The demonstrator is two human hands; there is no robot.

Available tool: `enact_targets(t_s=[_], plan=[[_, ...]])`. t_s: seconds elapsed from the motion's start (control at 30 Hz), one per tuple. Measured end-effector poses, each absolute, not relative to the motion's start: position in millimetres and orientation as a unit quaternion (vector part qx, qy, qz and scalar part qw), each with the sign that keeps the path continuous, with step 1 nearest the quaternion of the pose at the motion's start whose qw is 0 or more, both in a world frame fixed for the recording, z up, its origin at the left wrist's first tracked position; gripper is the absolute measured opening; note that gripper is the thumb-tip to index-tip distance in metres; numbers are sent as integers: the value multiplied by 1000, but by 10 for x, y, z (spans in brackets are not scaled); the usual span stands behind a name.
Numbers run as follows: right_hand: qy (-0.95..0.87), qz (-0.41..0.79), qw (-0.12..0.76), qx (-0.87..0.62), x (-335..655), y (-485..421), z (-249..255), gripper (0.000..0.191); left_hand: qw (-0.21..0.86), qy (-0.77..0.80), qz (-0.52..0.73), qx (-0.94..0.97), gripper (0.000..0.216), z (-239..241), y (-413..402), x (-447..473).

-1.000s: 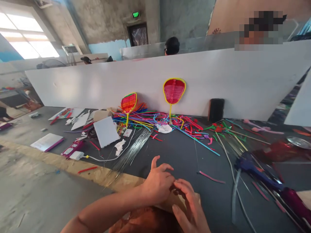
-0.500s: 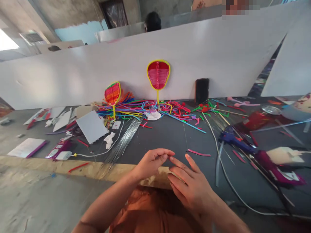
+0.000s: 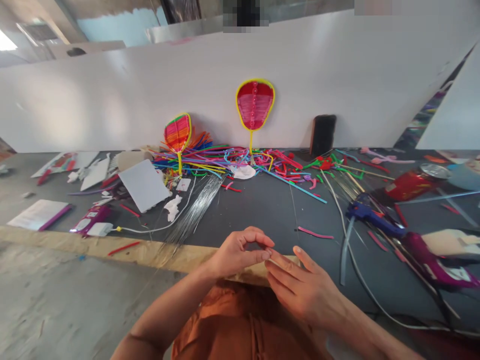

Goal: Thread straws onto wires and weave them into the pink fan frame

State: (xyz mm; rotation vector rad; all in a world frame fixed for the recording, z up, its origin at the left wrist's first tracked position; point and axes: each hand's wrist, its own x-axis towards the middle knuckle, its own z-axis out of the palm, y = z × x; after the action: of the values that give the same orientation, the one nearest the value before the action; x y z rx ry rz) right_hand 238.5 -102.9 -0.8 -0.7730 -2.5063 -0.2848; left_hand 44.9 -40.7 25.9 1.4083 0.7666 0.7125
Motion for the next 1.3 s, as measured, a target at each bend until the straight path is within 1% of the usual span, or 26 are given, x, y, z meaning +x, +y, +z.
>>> enact_targets(t_s=[0.1, 0.2, 0.4, 0.5, 0.63, 0.8, 0.97, 1.13, 1.2, 1.3], plan=[[-923, -111, 235, -284, 2384, -1034, -23, 26, 629, 320, 329, 628, 23, 228, -421, 421], [-925, -99, 241, -278, 2373, -1036, -13, 27, 617, 305, 321, 651, 19, 214, -401, 387], [-909, -17, 328, -257, 2345, -1050, 58, 15, 658, 243, 301, 646, 11, 168, -350, 358], [-903, 2, 363, -228, 2337, -1068, 87, 15, 684, 202, 299, 634, 12, 139, -365, 373], [-883, 31, 408, -231, 2314, -1094, 120, 17, 708, 180, 301, 613, 12, 129, -402, 387], [-892, 49, 397, -212, 2274, -1126, 131, 19, 751, 162, 287, 573, 16, 137, -424, 386], [-869, 68, 439, -217, 2250, -1198, 21, 22, 808, 151, 259, 507, 19, 178, -469, 423], [-900, 50, 384, -203, 2277, -1240, -82, 29, 839, 175, 261, 444, 29, 188, -547, 476], [-895, 48, 396, -201, 2269, -1233, -50, 32, 850, 177, 264, 421, 32, 179, -566, 488], [-866, 63, 449, -213, 2230, -1199, 84, 35, 853, 166, 285, 404, 29, 165, -571, 492]])
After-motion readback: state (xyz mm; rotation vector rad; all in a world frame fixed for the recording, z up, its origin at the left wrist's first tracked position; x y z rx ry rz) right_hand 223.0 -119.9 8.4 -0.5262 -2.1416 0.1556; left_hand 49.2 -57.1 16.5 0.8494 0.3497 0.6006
